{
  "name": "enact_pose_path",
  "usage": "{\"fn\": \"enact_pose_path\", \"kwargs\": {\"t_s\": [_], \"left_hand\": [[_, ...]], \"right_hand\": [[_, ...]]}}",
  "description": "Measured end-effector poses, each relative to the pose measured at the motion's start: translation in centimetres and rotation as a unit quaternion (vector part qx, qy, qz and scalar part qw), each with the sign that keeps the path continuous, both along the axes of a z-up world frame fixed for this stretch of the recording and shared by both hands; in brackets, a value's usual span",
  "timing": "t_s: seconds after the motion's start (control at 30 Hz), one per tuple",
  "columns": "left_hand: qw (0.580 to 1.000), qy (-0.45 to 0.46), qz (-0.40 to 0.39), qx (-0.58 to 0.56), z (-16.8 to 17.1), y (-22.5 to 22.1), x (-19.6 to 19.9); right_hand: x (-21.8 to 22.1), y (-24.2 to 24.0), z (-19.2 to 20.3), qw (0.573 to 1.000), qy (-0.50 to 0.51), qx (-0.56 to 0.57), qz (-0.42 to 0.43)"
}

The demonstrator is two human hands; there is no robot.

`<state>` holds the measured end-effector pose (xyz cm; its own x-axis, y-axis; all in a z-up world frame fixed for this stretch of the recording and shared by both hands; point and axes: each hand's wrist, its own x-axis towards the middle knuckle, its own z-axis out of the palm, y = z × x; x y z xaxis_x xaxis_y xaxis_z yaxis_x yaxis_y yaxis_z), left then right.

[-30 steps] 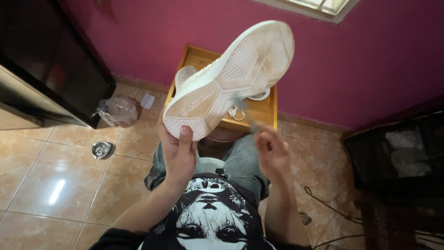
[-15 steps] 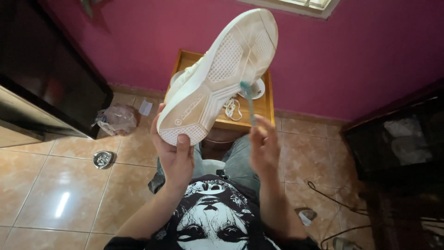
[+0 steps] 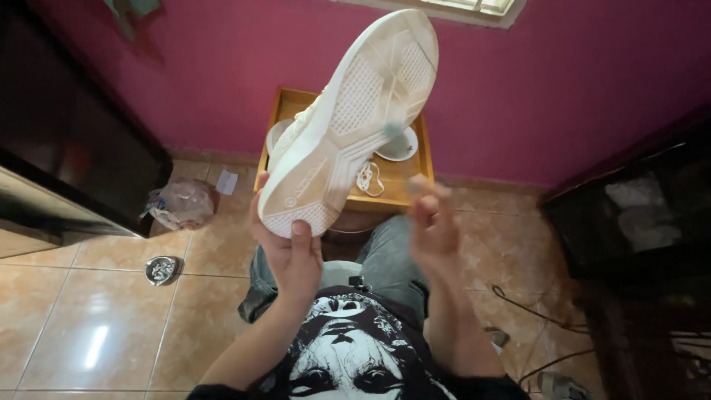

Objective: The person is cleaning a white sneaker by scrubbing the midsole and upper with a toothbrush and cleaning solution.

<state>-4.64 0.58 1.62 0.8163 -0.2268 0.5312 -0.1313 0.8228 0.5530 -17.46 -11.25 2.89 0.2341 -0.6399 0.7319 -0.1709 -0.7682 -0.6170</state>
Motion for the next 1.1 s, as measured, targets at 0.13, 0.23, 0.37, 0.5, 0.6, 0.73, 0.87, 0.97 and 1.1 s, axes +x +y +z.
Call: {"fn": "enact_pose_path", "kwargs": {"t_s": [0.13,0.23,0.37,0.5,0.6,0.73,0.87,0.97,1.1], "left_hand": [[1.000,0.008,0.012,-0.016,0.3,-0.3,0.7],[1.000,0.002,0.030,-0.006,-0.7,-0.6,2.1],[0.999,0.010,0.030,0.001,-0.7,-0.4,3.3],[1.000,0.022,0.013,-0.011,-1.0,-0.6,3.4],[0.999,0.009,0.036,-0.023,-1.6,-1.1,3.7],[0.999,0.005,0.025,-0.025,-1.8,-1.0,3.5],[0.993,0.081,-0.071,-0.054,-3.2,-0.9,2.4],[0.995,0.060,-0.040,-0.075,-3.0,-0.9,2.1],[0.998,0.033,-0.018,-0.053,-1.9,-0.4,2.2]], "right_hand": [[-0.2,-0.8,0.0,0.994,0.097,-0.012,0.048],[0.1,-1.4,2.2,0.992,0.099,-0.003,0.072],[1.9,1.9,5.4,0.988,0.134,0.003,0.079],[1.8,-0.1,4.3,0.989,0.140,-0.040,0.014],[2.2,1.5,4.9,0.969,-0.023,0.176,0.172],[0.3,-0.1,3.7,0.976,0.188,-0.100,-0.035],[1.2,0.5,-0.1,0.983,0.166,-0.038,0.073],[0.9,-1.9,4.9,0.994,0.082,-0.028,0.061],[2.3,-1.1,0.9,0.980,0.168,-0.058,0.092]]}}
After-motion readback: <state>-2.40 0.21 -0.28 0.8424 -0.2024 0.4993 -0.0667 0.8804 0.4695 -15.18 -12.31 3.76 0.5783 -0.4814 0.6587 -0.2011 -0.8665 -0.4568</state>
